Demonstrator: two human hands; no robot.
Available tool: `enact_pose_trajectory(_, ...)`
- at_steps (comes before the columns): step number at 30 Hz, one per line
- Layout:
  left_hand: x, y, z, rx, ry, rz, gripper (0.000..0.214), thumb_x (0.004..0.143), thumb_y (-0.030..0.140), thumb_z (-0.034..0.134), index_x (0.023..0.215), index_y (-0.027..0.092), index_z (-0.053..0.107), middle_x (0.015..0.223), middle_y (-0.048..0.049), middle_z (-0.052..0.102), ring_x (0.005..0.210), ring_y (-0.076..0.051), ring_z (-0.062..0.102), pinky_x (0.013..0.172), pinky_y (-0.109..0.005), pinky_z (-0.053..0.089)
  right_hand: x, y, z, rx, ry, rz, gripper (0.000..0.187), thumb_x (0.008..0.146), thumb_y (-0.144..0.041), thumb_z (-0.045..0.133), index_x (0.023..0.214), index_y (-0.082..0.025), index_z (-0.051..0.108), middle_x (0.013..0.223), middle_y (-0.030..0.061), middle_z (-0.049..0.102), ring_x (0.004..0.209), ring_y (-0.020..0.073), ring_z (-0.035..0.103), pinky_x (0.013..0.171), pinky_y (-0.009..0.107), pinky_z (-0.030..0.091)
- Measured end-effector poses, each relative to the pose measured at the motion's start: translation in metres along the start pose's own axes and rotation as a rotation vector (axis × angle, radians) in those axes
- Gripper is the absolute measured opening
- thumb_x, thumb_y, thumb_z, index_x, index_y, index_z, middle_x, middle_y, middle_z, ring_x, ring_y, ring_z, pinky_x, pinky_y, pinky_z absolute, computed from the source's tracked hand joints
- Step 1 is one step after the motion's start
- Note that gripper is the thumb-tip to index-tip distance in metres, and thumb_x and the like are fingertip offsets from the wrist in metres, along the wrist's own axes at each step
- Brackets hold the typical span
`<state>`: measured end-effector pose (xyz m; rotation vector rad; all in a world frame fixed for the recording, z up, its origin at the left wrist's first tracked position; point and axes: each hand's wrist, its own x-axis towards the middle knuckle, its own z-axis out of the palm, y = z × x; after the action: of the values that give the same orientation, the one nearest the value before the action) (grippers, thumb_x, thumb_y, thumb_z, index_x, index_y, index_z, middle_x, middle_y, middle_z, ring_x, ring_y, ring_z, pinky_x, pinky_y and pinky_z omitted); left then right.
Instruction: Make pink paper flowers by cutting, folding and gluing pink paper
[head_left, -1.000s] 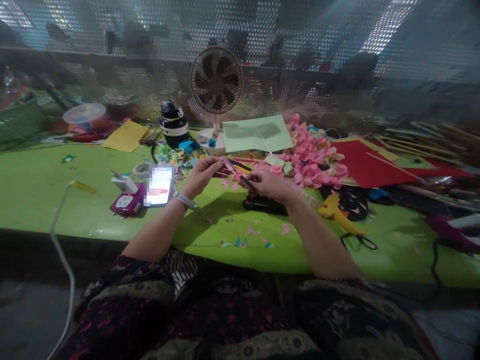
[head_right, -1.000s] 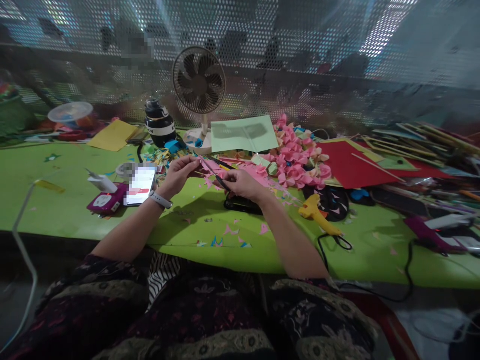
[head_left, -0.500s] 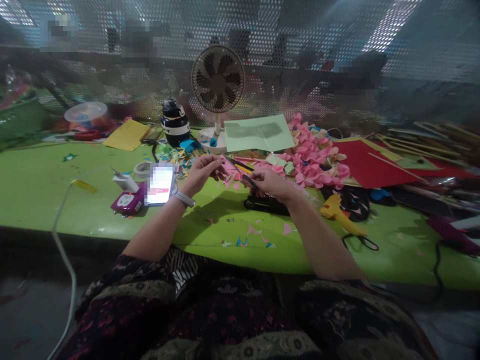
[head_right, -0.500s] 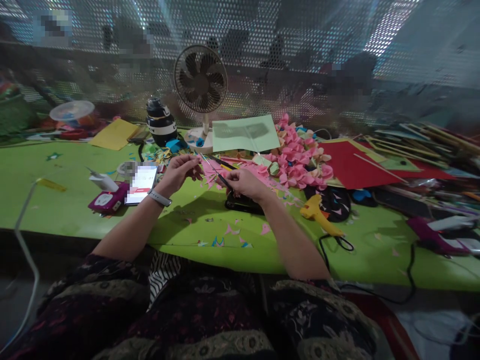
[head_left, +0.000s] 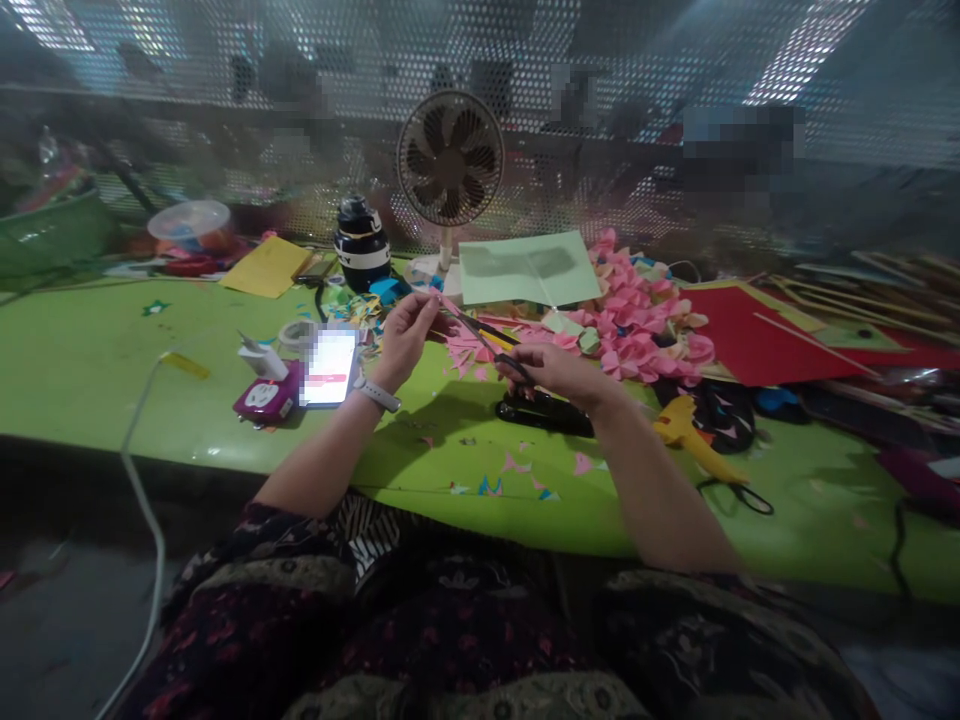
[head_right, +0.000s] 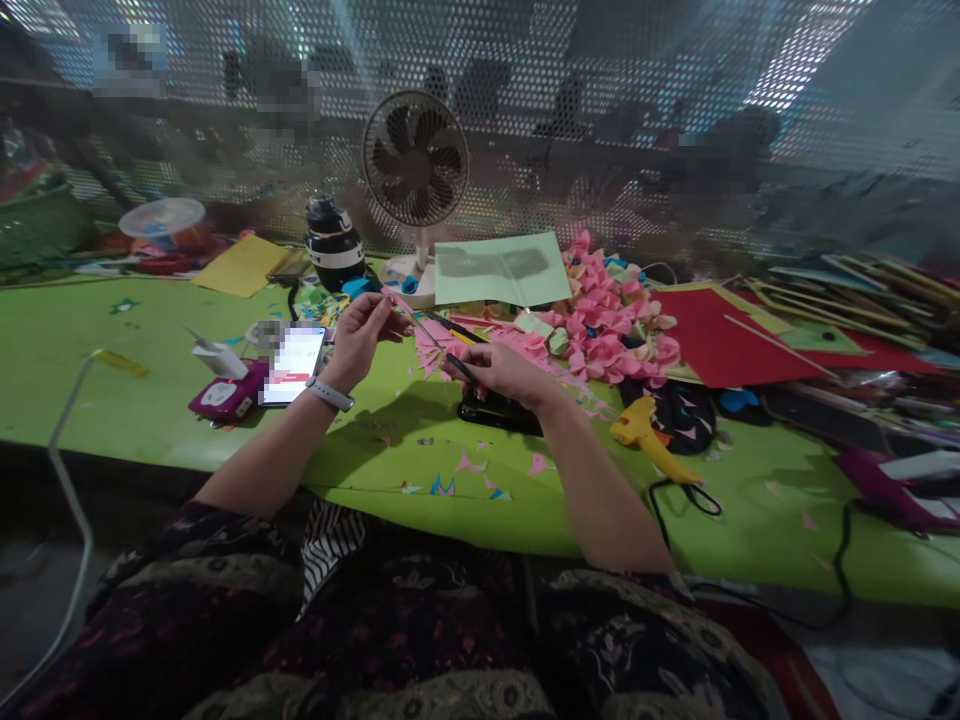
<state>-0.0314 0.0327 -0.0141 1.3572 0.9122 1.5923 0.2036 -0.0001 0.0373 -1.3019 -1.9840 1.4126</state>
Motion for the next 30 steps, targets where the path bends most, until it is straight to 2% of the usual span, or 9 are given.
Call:
enact_pose_trajectory(13,-0.0009,0.0001,-0.0003,-0.023,-0.071,-0.012,0.035,0.086,0.053,0.069,0.089,0.019,0.062,0.072,-0.0012,0.071,0.061,-0.011,0.070,0.060,-0.022,0.060,-0.0017,-0.0053,0.0026,0.007,0.042,-0.010,0.049,0.064,-0.061,0.084,0.072,-0.019,0.061,0.067,0.0009,0.062,0.058,0.0107,0.052,0.053,0.026,0.043)
enact_pose_trajectory(30,-0.0026,-0.0011,0.0004,-0.005,-0.078,0.000,0.037,0.085,0.055,0.070,0.091,0.019,0.063,0.073,-0.0018,0.072,0.062,-0.012,0.071,0.062,-0.024,0.060,0.0010,-0.0013,0.0039,-0.003,0.040,-0.009,0.048,0.066,-0.061,0.082,0.073,-0.020,0.059,0.067,0.0005,0.060,0.057,0.0109,0.050,0.054,0.028,0.040)
